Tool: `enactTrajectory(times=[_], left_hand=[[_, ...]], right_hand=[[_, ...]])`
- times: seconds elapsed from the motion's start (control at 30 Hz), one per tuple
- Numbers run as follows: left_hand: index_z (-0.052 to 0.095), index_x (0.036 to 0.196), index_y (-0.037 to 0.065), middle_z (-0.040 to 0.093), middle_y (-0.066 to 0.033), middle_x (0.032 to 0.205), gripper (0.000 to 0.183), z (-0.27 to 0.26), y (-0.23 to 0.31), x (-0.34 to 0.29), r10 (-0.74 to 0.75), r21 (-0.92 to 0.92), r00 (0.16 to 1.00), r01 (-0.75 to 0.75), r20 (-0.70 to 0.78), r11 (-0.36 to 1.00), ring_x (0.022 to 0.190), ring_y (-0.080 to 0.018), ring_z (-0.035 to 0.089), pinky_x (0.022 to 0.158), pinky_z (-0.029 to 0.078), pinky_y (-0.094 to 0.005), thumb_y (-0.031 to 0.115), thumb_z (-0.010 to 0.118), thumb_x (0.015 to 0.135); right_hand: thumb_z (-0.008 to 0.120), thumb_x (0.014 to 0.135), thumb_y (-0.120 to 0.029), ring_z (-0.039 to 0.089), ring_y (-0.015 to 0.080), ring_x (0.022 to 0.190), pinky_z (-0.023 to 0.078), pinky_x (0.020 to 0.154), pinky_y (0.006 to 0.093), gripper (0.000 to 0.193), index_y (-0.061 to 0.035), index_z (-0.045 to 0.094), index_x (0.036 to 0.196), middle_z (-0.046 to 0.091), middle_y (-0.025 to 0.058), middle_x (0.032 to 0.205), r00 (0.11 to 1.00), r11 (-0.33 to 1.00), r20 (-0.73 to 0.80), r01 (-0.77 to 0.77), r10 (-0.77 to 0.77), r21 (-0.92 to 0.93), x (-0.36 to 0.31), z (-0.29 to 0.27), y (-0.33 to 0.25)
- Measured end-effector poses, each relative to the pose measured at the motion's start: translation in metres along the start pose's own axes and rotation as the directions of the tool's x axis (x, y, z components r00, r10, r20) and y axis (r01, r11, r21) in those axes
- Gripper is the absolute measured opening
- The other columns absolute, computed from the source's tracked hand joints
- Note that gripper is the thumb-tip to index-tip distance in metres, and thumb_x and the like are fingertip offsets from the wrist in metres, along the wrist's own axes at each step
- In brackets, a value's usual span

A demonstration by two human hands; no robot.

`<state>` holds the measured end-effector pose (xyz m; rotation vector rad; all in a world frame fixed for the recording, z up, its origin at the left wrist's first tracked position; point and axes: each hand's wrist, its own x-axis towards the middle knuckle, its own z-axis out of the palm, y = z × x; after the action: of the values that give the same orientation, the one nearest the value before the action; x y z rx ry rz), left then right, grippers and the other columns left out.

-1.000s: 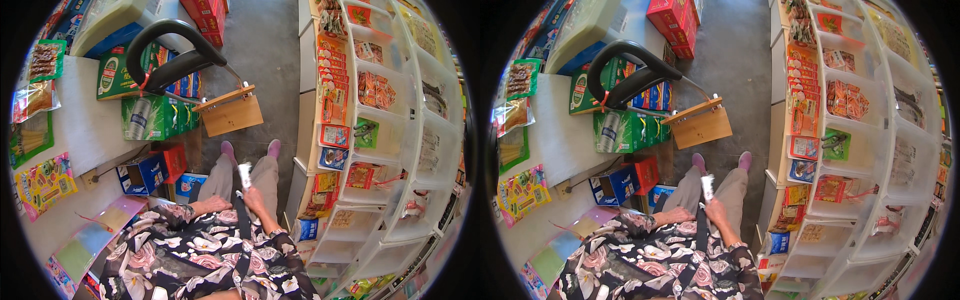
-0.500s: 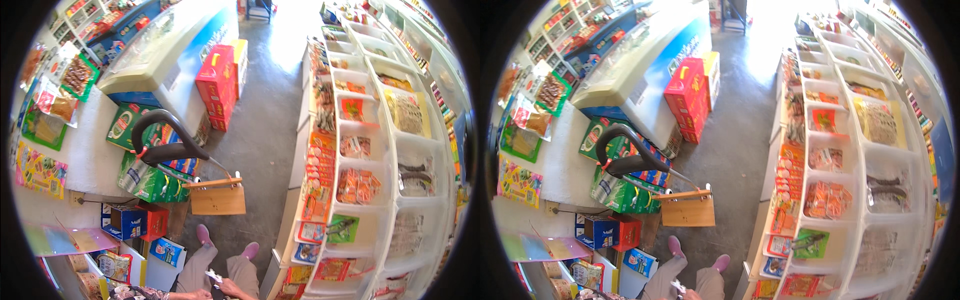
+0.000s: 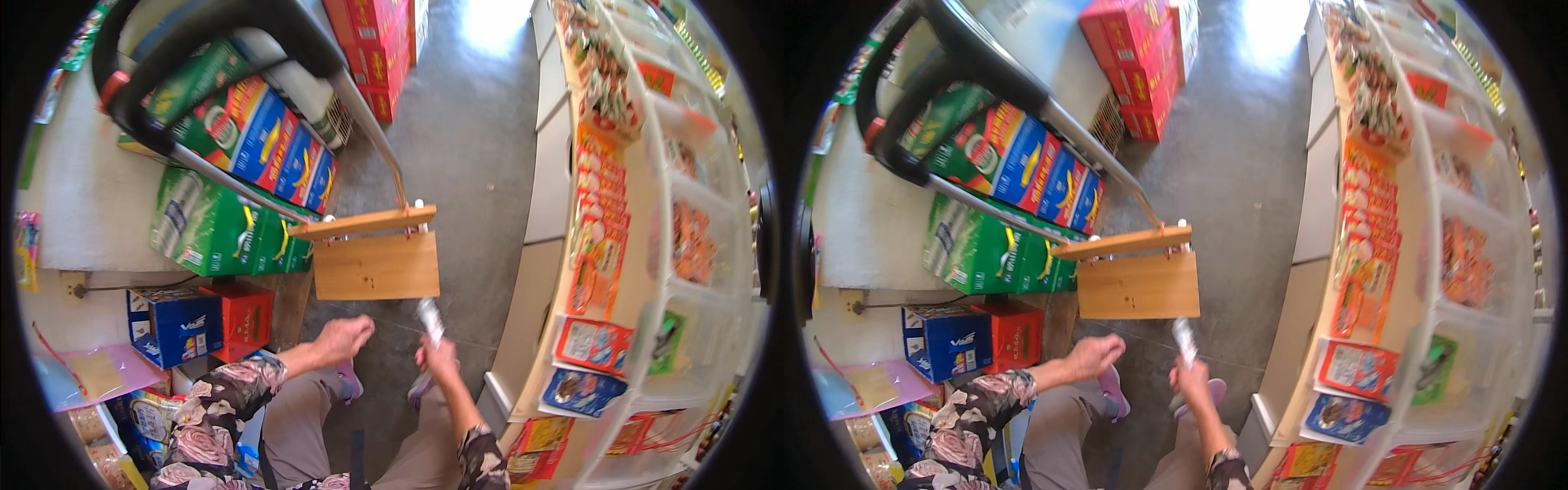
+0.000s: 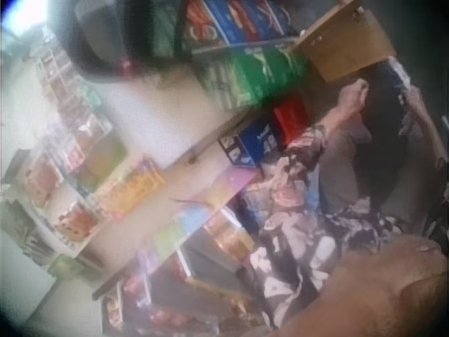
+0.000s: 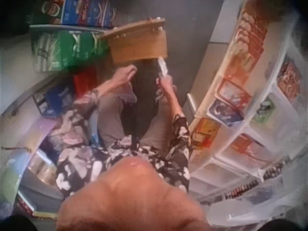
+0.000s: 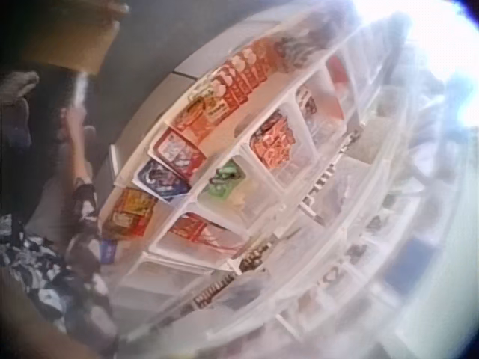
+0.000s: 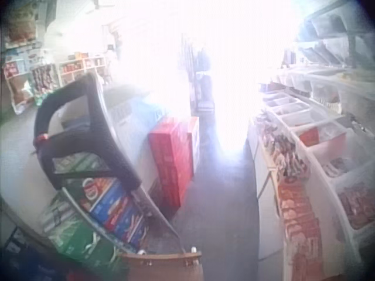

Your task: The person uses pliers to remove a white plastic piece from the axle of a small wooden cart. They then reposition the cart and use a white cloth to wipe the wooden seat and backrest surfaces.

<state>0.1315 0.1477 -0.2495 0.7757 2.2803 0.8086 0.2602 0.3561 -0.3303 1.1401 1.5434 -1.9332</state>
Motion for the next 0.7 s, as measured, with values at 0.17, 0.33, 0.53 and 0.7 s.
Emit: enactTrajectory(times=[0.17, 0.33, 0.53, 0.7], left_hand=[[0.059, 0.092, 0.006, 0.061, -0.0134, 0.074, 0.011, 0.040, -0.045, 0.061, -0.133, -0.214, 0.986, 0.108, -0.103, 0.971, 0.071, -0.0317, 0.061, 0.063, 0.048, -0.0403, 0.011, 0.057, 0.083], [0.059, 0.095, 0.003, 0.059, -0.0153, 0.089, 0.017, 0.068, -0.111, 0.105, 0.127, 0.124, 0.838, -0.071, -0.531, 0.990, 0.085, -0.0326, 0.057, 0.074, 0.046, -0.0396, 0.004, 0.058, 0.078], [0.054, 0.110, -0.001, 0.055, -0.0188, 0.108, 0.032, 0.078, -0.163, 0.150, 0.246, 0.290, 0.764, -0.081, -0.596, 0.954, 0.101, -0.0363, 0.050, 0.088, 0.039, -0.0438, 0.002, 0.058, 0.078], [0.051, 0.113, 0.000, 0.054, -0.0184, 0.110, 0.034, 0.080, -0.177, 0.178, 0.380, 0.429, 0.775, -0.157, -0.505, 0.890, 0.104, -0.0343, 0.048, 0.091, 0.037, -0.0438, 0.007, 0.057, 0.081]], right_hand=[[0.053, 0.089, -0.017, 0.051, 0.0071, 0.050, 0.030, 0.035, 0.0216, 0.020, -0.0029, 0.058, 0.103, 0.059, 0.0024, 0.069, 0.978, 0.953, -0.169, -0.066, 0.119, 0.294, 0.108, -0.019, -0.011], [0.054, 0.088, -0.031, 0.053, 0.0059, 0.062, 0.033, 0.044, 0.0221, 0.028, -0.0068, 0.064, 0.097, 0.061, -0.0015, 0.075, 0.958, 0.997, -0.275, -0.071, 0.078, 0.037, 0.171, -0.037, -0.007], [0.051, 0.091, -0.041, 0.053, 0.0077, 0.070, 0.037, 0.051, 0.0243, 0.042, -0.0036, 0.065, 0.102, 0.064, 0.0020, 0.081, 0.952, 0.957, -0.104, 0.289, -0.288, -0.013, 0.208, -0.049, -0.026], [0.051, 0.092, -0.040, 0.056, 0.0130, 0.069, 0.044, 0.066, 0.0285, 0.045, 0.0018, 0.064, 0.100, 0.061, 0.0051, 0.076, 0.924, 0.915, -0.045, 0.367, -0.379, -0.169, 0.226, -0.045, -0.032]])
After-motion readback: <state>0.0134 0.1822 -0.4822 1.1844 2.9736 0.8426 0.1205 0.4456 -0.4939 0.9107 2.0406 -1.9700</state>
